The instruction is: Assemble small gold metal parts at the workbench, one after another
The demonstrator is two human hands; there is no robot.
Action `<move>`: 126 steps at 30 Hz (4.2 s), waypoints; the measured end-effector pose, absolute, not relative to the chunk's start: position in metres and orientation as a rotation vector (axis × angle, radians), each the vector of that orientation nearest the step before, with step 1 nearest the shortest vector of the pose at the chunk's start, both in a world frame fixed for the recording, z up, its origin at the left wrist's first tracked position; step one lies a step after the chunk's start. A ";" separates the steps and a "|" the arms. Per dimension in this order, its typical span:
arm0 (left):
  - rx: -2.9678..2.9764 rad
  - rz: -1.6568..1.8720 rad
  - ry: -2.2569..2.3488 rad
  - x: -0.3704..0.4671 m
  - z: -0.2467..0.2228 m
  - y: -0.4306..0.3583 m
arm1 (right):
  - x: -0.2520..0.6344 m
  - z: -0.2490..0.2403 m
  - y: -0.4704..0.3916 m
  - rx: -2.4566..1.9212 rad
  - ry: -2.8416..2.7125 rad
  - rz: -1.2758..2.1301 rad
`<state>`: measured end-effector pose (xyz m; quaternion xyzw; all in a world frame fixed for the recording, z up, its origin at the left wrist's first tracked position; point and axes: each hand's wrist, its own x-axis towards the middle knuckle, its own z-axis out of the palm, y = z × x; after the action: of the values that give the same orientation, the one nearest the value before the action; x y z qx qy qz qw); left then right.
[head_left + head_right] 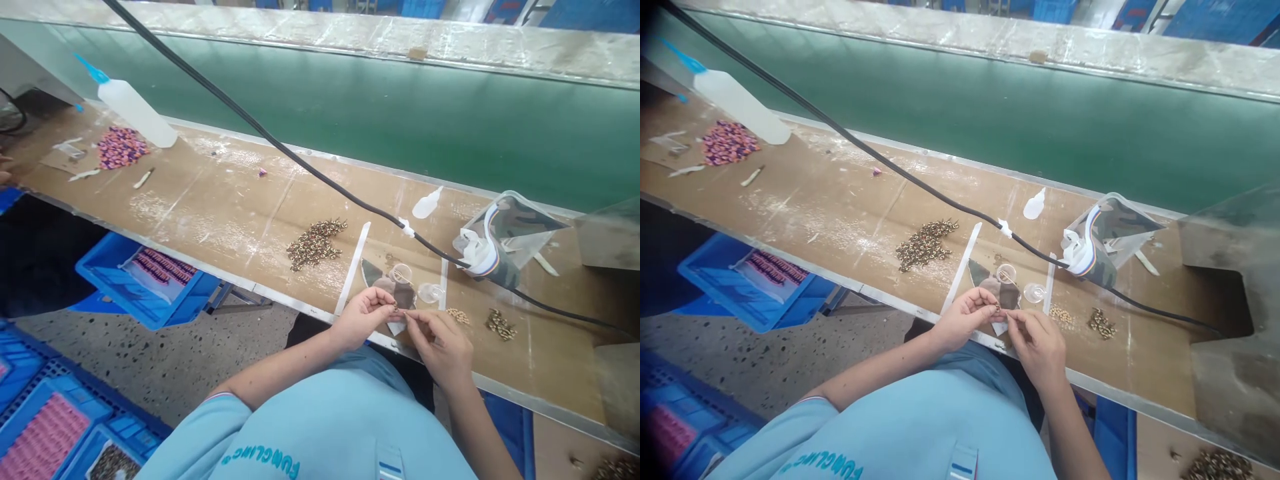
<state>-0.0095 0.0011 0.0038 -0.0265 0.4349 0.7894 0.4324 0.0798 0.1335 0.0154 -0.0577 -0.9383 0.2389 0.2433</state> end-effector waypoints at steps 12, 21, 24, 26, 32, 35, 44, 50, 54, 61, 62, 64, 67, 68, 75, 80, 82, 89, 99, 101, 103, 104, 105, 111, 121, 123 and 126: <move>-0.065 1.998 1.104 -0.007 0.007 0.001 | 0.081 0.012 0.131 -0.048 -2.563 0.494; -0.039 1.970 1.106 -0.009 0.005 0.000 | 0.083 0.013 0.131 -0.128 -2.553 0.682; -0.020 1.937 1.083 -0.012 0.005 -0.001 | 0.081 0.016 0.132 -0.179 -2.527 0.785; 0.000 1.902 1.074 -0.014 0.005 -0.002 | 0.080 0.017 0.133 -0.142 -2.524 0.789; 0.013 1.843 1.066 -0.016 0.003 -0.004 | 0.077 0.018 0.136 0.005 -2.571 0.675; 0.013 1.829 1.058 -0.017 0.004 -0.005 | 0.077 0.019 0.136 0.051 -2.573 0.657; 0.023 1.799 1.077 -0.017 0.006 -0.006 | 0.073 0.020 0.135 0.101 -2.560 0.593; -0.004 1.766 1.088 -0.018 0.009 -0.006 | 0.073 0.027 0.131 0.117 -2.539 0.459; -0.007 1.770 1.102 -0.018 0.010 -0.005 | 0.073 0.032 0.132 0.167 -2.584 0.396; 0.012 1.765 1.136 -0.016 0.010 -0.006 | 0.069 0.046 0.132 0.266 -2.746 0.283; 0.011 1.765 1.138 -0.016 0.011 -0.005 | 0.068 0.047 0.132 0.263 -2.759 0.258; 0.000 1.770 1.135 -0.016 0.011 -0.005 | 0.067 0.048 0.131 0.263 -2.773 0.239; -0.022 1.797 1.113 -0.017 0.011 -0.005 | 0.066 0.047 0.132 0.245 -2.771 0.301; -0.026 1.808 1.103 -0.018 0.011 -0.005 | 0.066 0.046 0.132 0.224 -2.765 0.340; -0.034 1.835 1.066 -0.018 0.009 -0.005 | 0.068 0.033 0.130 0.113 -2.691 0.528; -0.027 1.808 1.081 -0.017 0.008 -0.006 | 0.069 0.031 0.130 0.126 -2.648 0.449; -0.024 1.797 1.087 -0.017 0.009 -0.006 | 0.069 0.033 0.130 0.179 -2.667 0.385; -0.033 1.775 1.086 -0.018 0.011 -0.006 | 0.069 0.039 0.127 0.161 -2.687 0.268; -0.051 1.815 1.049 -0.018 0.007 -0.007 | 0.070 0.027 0.124 -0.121 -2.625 0.753; -0.048 1.815 1.036 -0.018 0.006 -0.007 | 0.071 0.026 0.123 -0.175 -2.605 0.793; -0.045 1.818 1.031 -0.018 0.005 -0.006 | 0.072 0.025 0.122 -0.191 -2.583 0.800; -0.046 1.821 1.032 -0.018 0.005 -0.006 | 0.072 0.025 0.122 -0.191 -2.575 0.801; -0.048 1.823 1.034 -0.018 0.005 -0.006 | 0.073 0.025 0.122 -0.189 -2.569 0.804; -0.062 1.836 1.037 -0.017 0.005 -0.006 | 0.076 0.024 0.122 -0.147 -2.535 0.703; -0.035 1.843 1.118 -0.016 0.008 -0.005 | 0.080 0.020 0.122 0.235 -2.565 0.367; -0.028 1.831 1.132 -0.016 0.009 -0.004 | 0.080 0.022 0.123 0.283 -2.562 0.324; -0.029 1.821 1.137 -0.016 0.010 -0.004 | 0.080 0.023 0.124 0.308 -2.561 0.340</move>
<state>-0.0156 -0.0035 0.0098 -0.0118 0.4656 0.7454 0.4769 0.0799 0.1239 0.0228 0.1140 -0.9488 0.1259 0.2665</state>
